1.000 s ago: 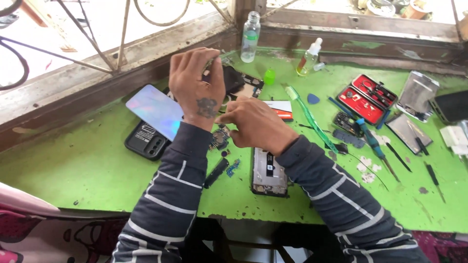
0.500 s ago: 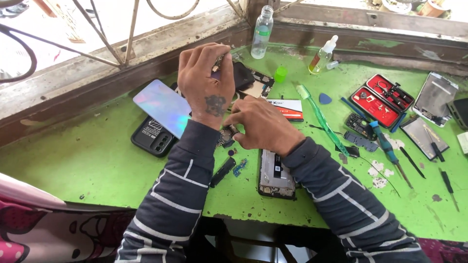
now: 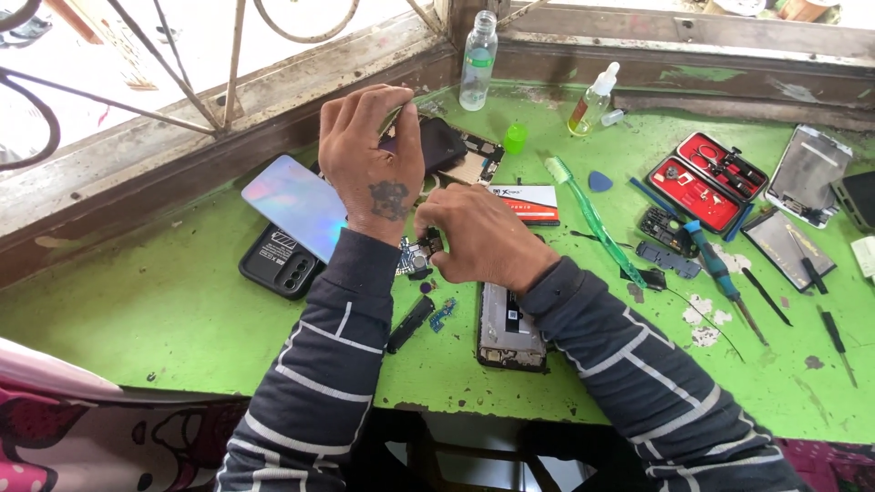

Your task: The person cleans a small electronic component using a toothbrush, then places it on the table. They proceed to pick up a circuit board and a small black part, holding and turning them over in their hands.

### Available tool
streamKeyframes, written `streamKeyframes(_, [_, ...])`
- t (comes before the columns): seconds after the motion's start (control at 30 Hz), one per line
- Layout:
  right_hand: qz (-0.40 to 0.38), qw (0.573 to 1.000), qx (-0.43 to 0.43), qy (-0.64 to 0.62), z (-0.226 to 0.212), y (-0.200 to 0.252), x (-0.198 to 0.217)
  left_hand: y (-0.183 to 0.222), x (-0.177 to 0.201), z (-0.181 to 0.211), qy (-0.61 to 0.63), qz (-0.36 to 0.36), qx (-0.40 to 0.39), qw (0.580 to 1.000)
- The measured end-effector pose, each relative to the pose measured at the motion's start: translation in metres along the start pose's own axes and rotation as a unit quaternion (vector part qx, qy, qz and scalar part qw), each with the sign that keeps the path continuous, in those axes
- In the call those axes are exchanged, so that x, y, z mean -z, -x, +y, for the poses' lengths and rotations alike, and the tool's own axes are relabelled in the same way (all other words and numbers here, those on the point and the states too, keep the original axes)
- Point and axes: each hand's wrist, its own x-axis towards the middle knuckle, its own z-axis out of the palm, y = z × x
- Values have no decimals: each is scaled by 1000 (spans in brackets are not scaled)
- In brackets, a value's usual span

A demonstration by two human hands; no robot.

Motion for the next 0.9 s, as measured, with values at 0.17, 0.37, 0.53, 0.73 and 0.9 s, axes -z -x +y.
streamKeyframes(0.17, [-10, 999, -9, -46, -2, 1, 4, 4, -3, -4, 4, -6, 16, 1000])
streamKeyframes(0.37, [-20, 994, -36, -100, 4, 0, -2, 4, -2, -4, -3, -10, 18, 1000])
streamKeyframes(0.53, [-13, 991, -34, -126, 10, 2, -4, 3, -2, -6, 1, -13, 15, 1000])
streamKeyframes(0.73, [40, 979, 3, -200, 16, 16, 13, -5, 1, -2, -12, 16, -12, 1000])
streamKeyframes(0.9, [116, 952, -135, -249, 26, 62, 48, -2, -4, -7, -11, 10, -24, 1000])
